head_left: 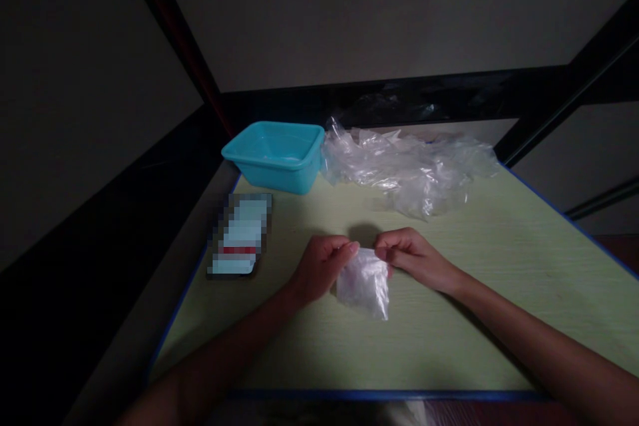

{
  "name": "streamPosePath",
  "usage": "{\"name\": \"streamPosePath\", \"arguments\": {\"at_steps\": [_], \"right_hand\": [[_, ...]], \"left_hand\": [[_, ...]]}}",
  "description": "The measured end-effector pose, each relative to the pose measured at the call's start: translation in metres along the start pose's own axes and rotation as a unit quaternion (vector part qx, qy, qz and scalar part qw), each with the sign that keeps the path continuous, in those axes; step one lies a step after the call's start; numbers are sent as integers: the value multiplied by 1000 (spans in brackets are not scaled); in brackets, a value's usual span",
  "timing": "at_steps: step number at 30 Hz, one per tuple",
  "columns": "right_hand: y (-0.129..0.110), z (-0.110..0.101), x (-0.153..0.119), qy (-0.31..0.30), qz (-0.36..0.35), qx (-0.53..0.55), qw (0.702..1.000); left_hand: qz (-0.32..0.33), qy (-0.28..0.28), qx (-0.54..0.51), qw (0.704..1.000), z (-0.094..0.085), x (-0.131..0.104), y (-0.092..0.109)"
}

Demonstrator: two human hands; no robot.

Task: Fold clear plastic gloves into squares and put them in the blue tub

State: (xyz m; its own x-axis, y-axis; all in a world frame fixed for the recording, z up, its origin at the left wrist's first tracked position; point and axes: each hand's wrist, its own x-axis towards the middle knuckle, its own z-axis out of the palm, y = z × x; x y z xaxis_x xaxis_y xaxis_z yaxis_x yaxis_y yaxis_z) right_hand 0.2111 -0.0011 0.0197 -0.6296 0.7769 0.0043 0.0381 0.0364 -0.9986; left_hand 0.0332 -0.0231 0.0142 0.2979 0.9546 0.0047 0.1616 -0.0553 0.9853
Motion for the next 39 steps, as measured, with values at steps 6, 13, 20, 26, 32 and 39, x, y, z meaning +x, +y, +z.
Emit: {"name": "streamPosePath", "arguments": {"at_steps": [6,13,20,26,32,39], "right_hand": [[2,0,2,39,-30,33,998],[4,10,4,-36,-22,60,997],[9,10,5,-10,3,47,999],[7,10,6,32,15,72,997],[4,9,8,91,9,93,991],[11,6,9,163,3,130,978]], "left_hand": [[15,55,-9,998,-2,2,-1],[11,112,-16,994,-1,5,-1],[-14,130,-59,990,1,6,1],[-52,123,-140,981,0,7,-7],[-84,79,-139,984,0,7,-4],[-111,47,-125,985,1,3,5]]}}
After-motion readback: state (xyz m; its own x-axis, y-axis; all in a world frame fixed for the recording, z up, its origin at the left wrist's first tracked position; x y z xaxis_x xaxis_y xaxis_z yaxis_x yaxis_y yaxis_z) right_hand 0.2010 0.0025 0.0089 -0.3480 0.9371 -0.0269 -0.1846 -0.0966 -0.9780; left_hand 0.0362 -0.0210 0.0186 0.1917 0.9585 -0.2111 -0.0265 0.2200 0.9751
